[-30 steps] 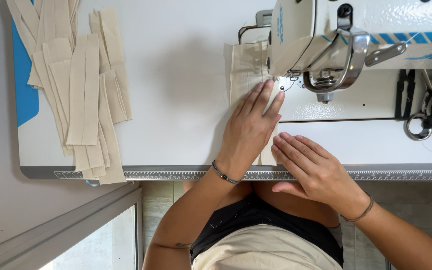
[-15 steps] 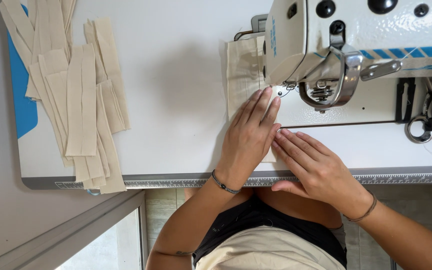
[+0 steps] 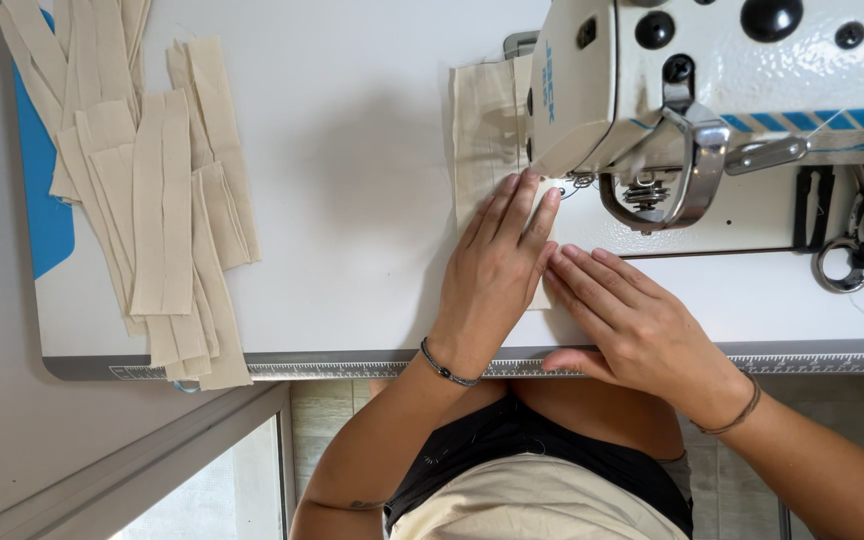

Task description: Folding fabric strips and trimming threads with snips at a sewing station

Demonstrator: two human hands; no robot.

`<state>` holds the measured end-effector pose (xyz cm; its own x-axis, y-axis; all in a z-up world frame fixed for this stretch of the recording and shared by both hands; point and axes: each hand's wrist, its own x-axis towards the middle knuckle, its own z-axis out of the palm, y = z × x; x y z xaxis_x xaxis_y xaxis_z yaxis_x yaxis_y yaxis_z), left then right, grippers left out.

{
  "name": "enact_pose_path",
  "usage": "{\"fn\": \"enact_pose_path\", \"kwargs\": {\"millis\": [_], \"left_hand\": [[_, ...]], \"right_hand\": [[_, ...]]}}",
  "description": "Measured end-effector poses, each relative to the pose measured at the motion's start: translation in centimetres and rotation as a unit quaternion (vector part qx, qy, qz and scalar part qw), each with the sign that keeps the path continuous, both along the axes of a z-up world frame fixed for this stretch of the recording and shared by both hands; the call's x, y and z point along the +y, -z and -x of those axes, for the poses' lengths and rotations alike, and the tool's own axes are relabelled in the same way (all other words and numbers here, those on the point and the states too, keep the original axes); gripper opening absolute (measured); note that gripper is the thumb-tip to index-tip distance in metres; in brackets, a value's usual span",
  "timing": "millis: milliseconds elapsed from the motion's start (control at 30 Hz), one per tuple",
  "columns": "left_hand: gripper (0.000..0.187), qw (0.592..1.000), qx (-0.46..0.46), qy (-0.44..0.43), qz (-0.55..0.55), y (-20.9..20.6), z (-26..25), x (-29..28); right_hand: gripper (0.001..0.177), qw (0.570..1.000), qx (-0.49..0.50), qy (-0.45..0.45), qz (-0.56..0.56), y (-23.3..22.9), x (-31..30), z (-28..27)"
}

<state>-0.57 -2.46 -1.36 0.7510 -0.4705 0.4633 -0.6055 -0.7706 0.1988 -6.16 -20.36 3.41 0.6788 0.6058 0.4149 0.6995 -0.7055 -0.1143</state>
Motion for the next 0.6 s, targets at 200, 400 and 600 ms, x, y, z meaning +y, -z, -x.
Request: {"fn": "enact_pose_path", "kwargs": {"millis": [200,400,600], "left_hand": [[0.05,0.999,-0.006,-0.007,-0.045,-0.2,1.0,0.5],[0.045,0.999,0.013,0.011,-0.044,0.0,2.2,1.3],[0.046,0.999,0.019,0.006,-0.039,0.2,1.9,1.3]], "right_hand": [[0.074,1.0,0.009,-0.002,0.001,-0.3,-0.1,-0.7],[0.073,1.0,0.012,0.0,0.006,-0.3,-0.2,-1.2],[0.076,1.0,0.01,0.009,0.012,0.0,-0.3,-1.9]]}}
